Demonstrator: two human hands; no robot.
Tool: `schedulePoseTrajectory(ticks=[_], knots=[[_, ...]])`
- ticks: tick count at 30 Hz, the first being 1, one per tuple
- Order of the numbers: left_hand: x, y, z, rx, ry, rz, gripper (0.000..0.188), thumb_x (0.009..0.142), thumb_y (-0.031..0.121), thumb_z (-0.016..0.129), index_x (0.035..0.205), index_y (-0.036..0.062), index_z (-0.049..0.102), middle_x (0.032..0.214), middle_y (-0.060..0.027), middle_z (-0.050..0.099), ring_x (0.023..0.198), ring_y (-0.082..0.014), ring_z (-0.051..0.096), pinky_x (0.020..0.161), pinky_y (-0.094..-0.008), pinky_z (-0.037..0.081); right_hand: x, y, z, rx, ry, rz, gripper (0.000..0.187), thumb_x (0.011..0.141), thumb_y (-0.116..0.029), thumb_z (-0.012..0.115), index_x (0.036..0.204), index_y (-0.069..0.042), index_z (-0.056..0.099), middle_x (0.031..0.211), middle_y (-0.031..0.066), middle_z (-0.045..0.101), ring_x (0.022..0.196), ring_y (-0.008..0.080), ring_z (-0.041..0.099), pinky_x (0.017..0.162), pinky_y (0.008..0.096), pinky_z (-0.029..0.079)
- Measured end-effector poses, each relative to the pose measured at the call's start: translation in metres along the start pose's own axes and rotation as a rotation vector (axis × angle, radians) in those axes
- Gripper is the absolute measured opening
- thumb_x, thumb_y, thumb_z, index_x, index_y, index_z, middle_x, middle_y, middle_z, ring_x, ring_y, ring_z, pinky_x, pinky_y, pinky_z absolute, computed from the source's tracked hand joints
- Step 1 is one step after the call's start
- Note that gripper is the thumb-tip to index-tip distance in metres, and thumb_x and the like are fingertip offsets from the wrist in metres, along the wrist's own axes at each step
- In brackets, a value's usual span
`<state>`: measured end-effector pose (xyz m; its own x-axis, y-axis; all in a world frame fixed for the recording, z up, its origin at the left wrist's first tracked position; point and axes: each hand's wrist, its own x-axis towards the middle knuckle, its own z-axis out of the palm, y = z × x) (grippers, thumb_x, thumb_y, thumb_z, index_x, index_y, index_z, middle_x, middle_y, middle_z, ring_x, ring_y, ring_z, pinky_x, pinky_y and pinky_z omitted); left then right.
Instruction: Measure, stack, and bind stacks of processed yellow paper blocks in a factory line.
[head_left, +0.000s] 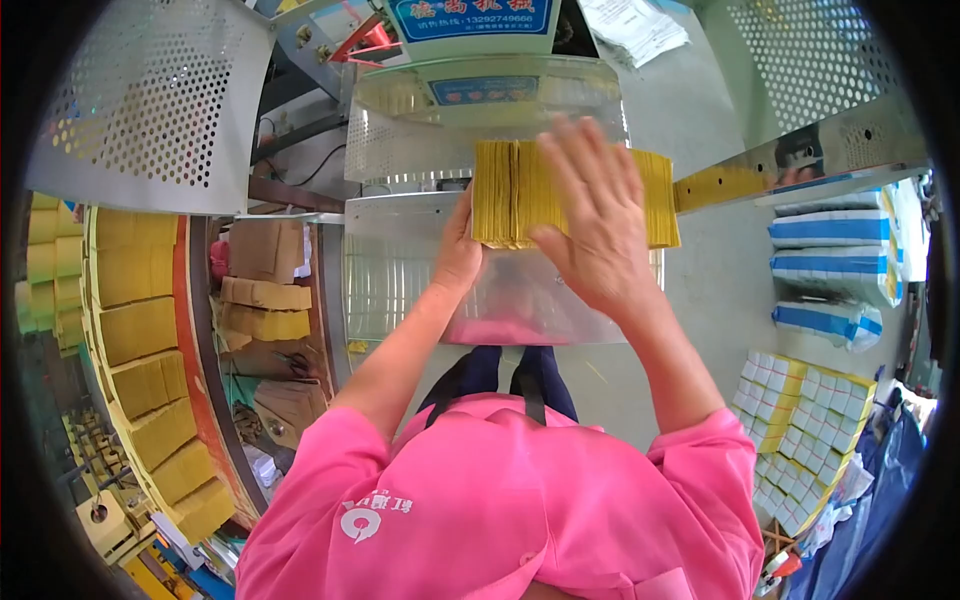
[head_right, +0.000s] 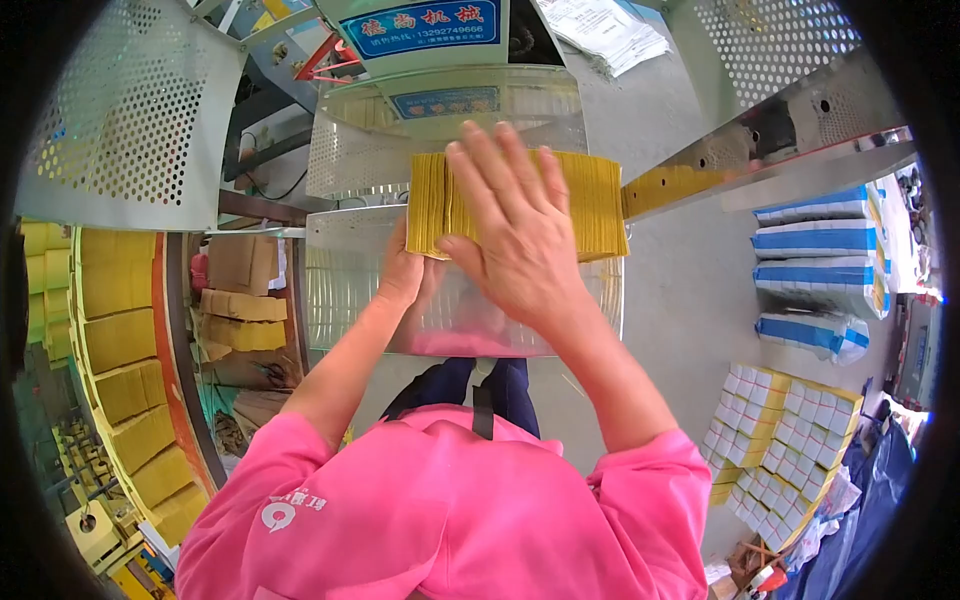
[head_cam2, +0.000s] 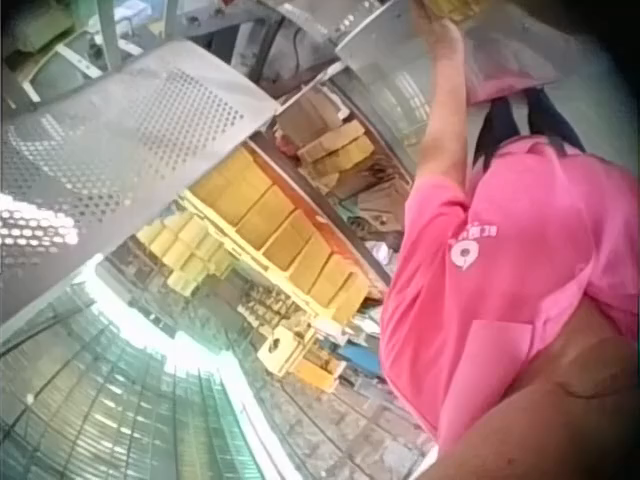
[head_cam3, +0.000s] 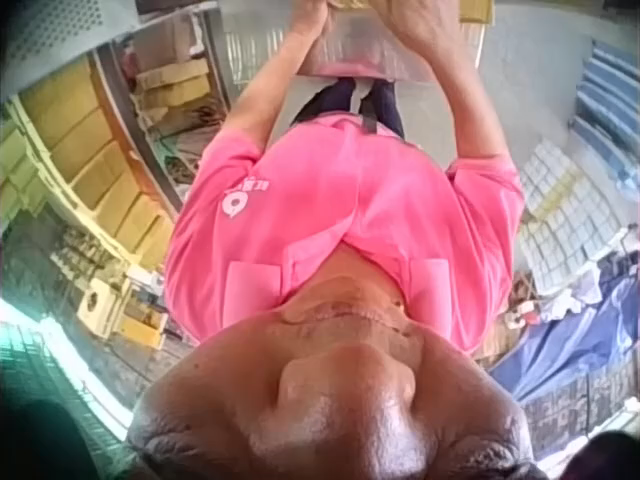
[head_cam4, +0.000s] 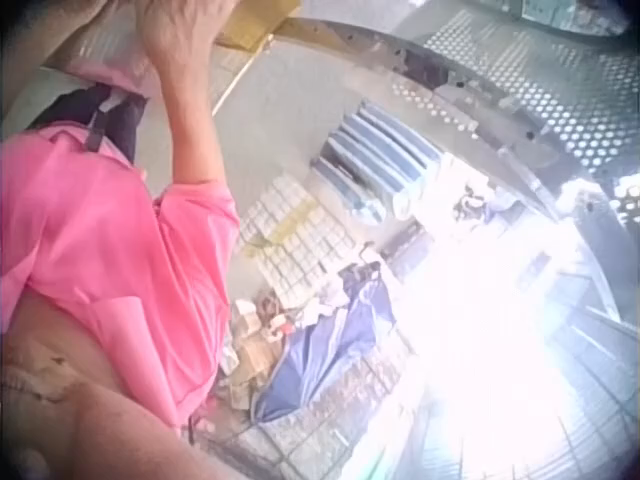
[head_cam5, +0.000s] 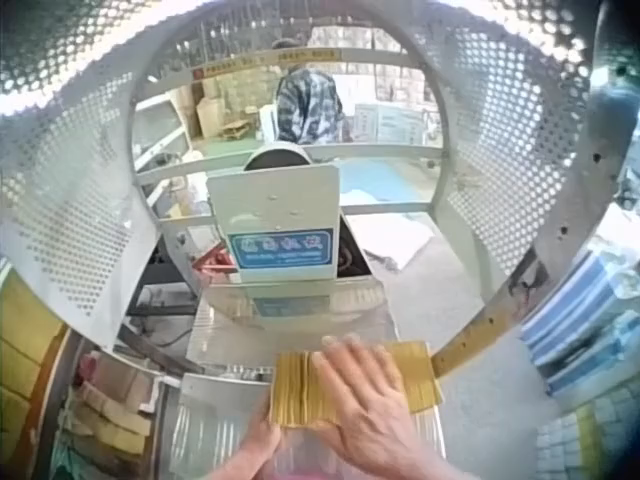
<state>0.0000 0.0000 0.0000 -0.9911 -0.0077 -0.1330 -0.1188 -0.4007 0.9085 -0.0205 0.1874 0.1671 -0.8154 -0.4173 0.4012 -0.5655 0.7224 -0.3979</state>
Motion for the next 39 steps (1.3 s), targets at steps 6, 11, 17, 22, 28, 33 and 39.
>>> schedulePoseTrajectory(ticks=[6, 11, 17, 22, 28, 33, 39], knots=[[-0.004, -0.011, -0.008, 0.079, 0.055, 0.073, 0.049, 0.103, 0.024, 0.044, 0.146, 0.0013, 0.038, 0.146, -0.0116, 0.044, 0.134, -0.0204, 0.041, 0.112, -0.0320, 0.030, 0.018, 0.001, 0.008, -0.152, -0.187, -0.088, 0.065, 0.090, -0.043, 0.058, 0.144, -0.011, 0.042, 0.154, 0.0042, 0.035, 0.144, 0.0264, 0.026, 0.118, 0.0511, 0.014], [0.003, -0.009, -0.008, 0.042, -0.009, 0.011, 0.047, 0.103, 0.022, 0.042, 0.145, 0.0008, 0.039, 0.146, -0.0126, 0.045, 0.134, -0.0219, 0.042, 0.111, -0.0318, 0.030, 0.010, 0.005, 0.029, -0.185, -0.356, -0.139, 0.066, 0.089, -0.041, 0.059, 0.144, -0.011, 0.041, 0.153, 0.0043, 0.036, 0.144, 0.0266, 0.028, 0.117, 0.0507, 0.016], [0.003, -0.005, 0.006, 0.144, -0.002, -0.009, 0.046, 0.104, 0.024, 0.041, 0.145, 0.0034, 0.039, 0.143, -0.0115, 0.048, 0.130, -0.0206, 0.045, 0.109, -0.0316, 0.035, -0.002, 0.005, 0.029, -0.191, -0.251, -0.072, 0.065, 0.087, -0.042, 0.062, 0.141, -0.010, 0.045, 0.149, 0.0062, 0.041, 0.141, 0.0258, 0.033, 0.116, 0.0504, 0.021], [-0.005, -0.002, 0.001, -0.027, 0.030, -0.176, 0.043, 0.105, 0.030, 0.041, 0.142, 0.0073, 0.042, 0.134, -0.0046, 0.053, 0.122, -0.0133, 0.050, 0.103, -0.0293, 0.041, -0.014, 0.008, 0.001, 0.093, -0.043, -0.094, 0.049, 0.084, -0.019, 0.066, 0.130, -0.006, 0.052, 0.143, 0.0115, 0.046, 0.135, 0.0283, 0.041, 0.112, 0.0458, 0.029], [-0.006, 0.011, 0.007, 0.200, 0.045, -0.079, 0.042, 0.104, 0.027, 0.045, 0.141, 0.0071, 0.044, 0.126, -0.0021, 0.057, 0.109, -0.0126, 0.057, 0.093, -0.0264, 0.047, -0.130, 0.079, -0.003, 0.480, 0.586, 0.527, 0.044, 0.081, 0.009, 0.047, 0.122, -0.001, 0.054, 0.127, 0.0136, 0.057, 0.123, 0.0225, 0.052, 0.103, 0.0329, 0.039], [-0.001, 0.011, 0.006, 0.134, 0.088, -0.105, 0.039, 0.101, 0.020, 0.047, 0.138, 0.0061, 0.048, 0.118, -0.0013, 0.061, 0.101, -0.0112, 0.059, 0.086, -0.0256, 0.049, -0.136, 0.107, 0.034, 1.023, 0.346, 0.750, 0.042, 0.085, 0.006, 0.049, 0.126, -0.001, 0.054, 0.119, 0.0065, 0.058, 0.110, 0.0190, 0.057, 0.101, 0.0313, 0.040], [0.001, 0.027, 0.018, 0.148, 0.079, -0.063, 0.041, 0.100, 0.022, 0.046, 0.137, 0.0039, 0.049, 0.120, -0.0032, 0.061, 0.105, -0.0124, 0.058, 0.090, -0.0260, 0.047, -0.126, 0.108, 0.046, 0.912, 0.237, 0.741, 0.051, 0.086, 0.002, 0.057, 0.137, -0.002, 0.049, 0.127, 0.0040, 0.055, 0.118, 0.0161, 0.053, 0.100, 0.0300, 0.041]])
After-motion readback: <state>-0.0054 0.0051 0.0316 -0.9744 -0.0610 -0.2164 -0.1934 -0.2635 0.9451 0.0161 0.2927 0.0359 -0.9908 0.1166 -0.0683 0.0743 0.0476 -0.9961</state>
